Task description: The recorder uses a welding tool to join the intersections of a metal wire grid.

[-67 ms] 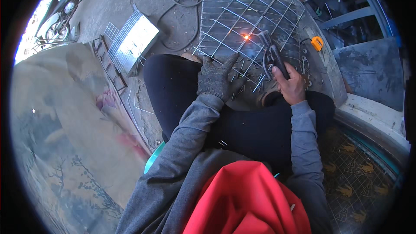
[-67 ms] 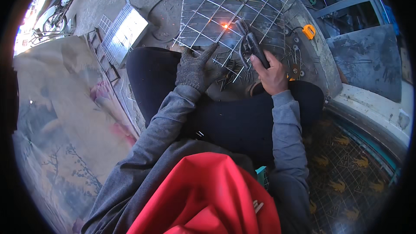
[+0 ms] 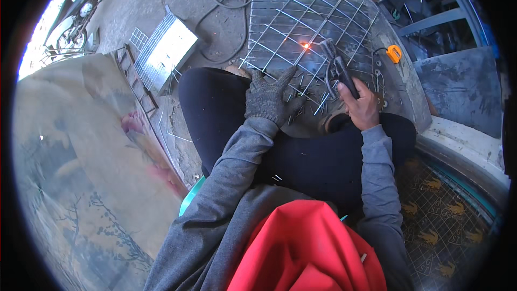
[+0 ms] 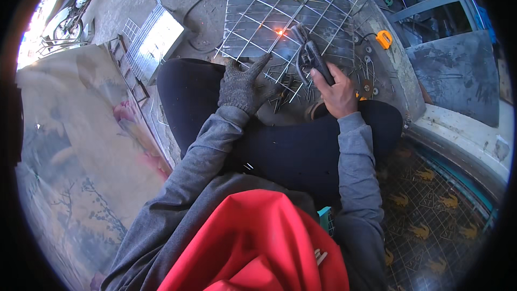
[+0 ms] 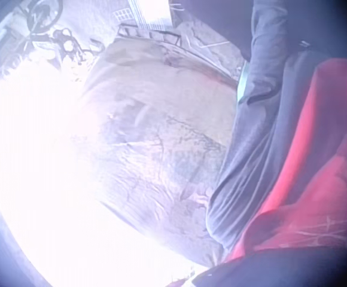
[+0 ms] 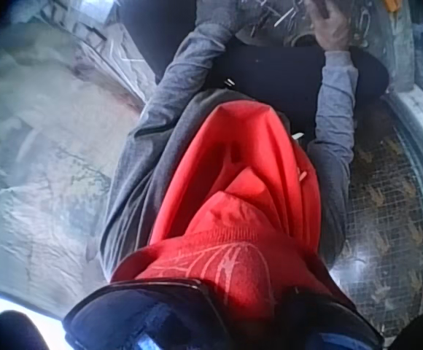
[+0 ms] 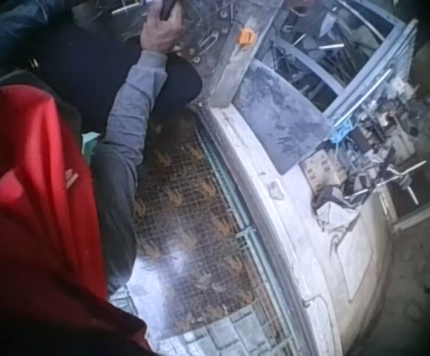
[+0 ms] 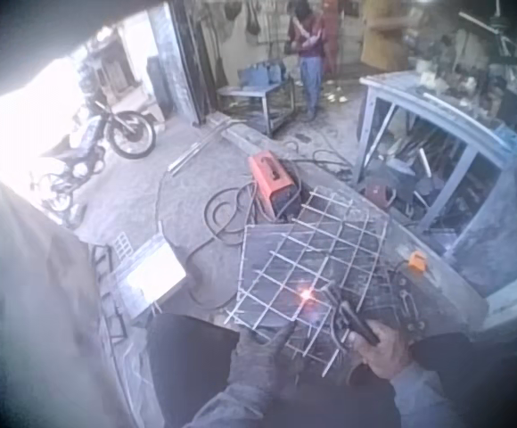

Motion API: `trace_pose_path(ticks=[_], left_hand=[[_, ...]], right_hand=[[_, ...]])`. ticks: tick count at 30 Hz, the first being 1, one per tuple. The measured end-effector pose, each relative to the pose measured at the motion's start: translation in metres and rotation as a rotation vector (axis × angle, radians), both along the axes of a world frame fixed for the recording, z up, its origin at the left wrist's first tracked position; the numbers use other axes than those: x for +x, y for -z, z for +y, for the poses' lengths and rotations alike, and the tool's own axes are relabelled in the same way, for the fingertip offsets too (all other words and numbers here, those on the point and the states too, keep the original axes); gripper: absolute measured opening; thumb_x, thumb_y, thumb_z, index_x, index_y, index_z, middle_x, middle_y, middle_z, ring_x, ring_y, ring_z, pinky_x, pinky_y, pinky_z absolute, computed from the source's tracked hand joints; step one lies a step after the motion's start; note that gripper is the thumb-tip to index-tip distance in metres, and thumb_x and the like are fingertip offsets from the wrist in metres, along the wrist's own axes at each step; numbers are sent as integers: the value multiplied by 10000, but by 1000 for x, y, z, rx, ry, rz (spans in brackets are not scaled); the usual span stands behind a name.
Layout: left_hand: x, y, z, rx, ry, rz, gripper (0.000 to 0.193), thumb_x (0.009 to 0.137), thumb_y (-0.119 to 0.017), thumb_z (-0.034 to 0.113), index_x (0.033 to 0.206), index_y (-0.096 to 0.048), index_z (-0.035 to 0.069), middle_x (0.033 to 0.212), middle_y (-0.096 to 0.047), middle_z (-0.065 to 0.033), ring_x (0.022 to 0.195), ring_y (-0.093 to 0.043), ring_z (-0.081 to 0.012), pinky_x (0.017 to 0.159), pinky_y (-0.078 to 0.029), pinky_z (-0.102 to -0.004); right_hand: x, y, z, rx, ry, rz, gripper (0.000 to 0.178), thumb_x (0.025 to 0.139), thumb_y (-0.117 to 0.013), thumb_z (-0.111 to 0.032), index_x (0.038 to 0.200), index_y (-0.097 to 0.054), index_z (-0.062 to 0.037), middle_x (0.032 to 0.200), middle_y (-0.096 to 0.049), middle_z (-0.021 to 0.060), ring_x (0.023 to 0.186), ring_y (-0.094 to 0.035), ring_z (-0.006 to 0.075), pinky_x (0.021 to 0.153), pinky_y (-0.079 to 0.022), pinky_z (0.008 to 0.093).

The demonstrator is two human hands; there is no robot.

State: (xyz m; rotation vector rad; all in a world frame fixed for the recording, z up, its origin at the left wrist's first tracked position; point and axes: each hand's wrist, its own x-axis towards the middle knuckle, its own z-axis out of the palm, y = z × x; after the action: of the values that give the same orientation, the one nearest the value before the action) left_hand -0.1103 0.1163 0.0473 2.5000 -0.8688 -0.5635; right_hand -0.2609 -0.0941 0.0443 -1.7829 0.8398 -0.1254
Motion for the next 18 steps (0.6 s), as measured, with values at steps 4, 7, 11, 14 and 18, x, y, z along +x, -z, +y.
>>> trace_pose_path(ticks=[4,7,11,14,18], left_hand=[[0,1,0,-30,-3,-53,788,774,-816,575,1494,-544,403,1406,-482,-328,1298,-507,-488,1022,-468,-562],[-1,2,0,-40,-3,-81,784,771,-817,580,1486,-556,391,1390,-504,-319,1294,-511,-482,1017,-469,-564],[-2,-2,-1,-42,-13,-44,778,771,-817,580,1479,-563,383,1401,-510,-307,1304,-506,-476,1017,-469,-564],[-1,-5,0,-29,-13,-33,779,772,-817,577,1483,-558,391,1408,-507,-307,1310,-502,-477,1025,-464,-562],[-2,-3,-2,-22,-12,-41,787,774,-816,578,1490,-548,393,1406,-507,-312,1319,-495,-482,1033,-459,-558]], right_hand=[[3,1,4,-116,-18,-38,330,982,-733,-358,1098,-712,-50,735,-624,-29,571,-515,29,516,-433,241],[5,-7,4,-78,-36,36,315,984,-725,-349,1076,-716,-48,729,-624,-28,570,-516,35,522,-436,252],[4,-7,4,-104,-55,28,317,985,-718,-348,1101,-721,-53,728,-625,-28,569,-518,41,529,-440,255],[6,-7,6,-123,-57,8,323,986,-714,-343,1120,-722,-49,729,-628,-25,571,-522,44,534,-444,254],[4,-6,5,-108,-55,29,327,985,-714,-345,1124,-721,-49,733,-634,-23,575,-527,44,538,-452,253]])
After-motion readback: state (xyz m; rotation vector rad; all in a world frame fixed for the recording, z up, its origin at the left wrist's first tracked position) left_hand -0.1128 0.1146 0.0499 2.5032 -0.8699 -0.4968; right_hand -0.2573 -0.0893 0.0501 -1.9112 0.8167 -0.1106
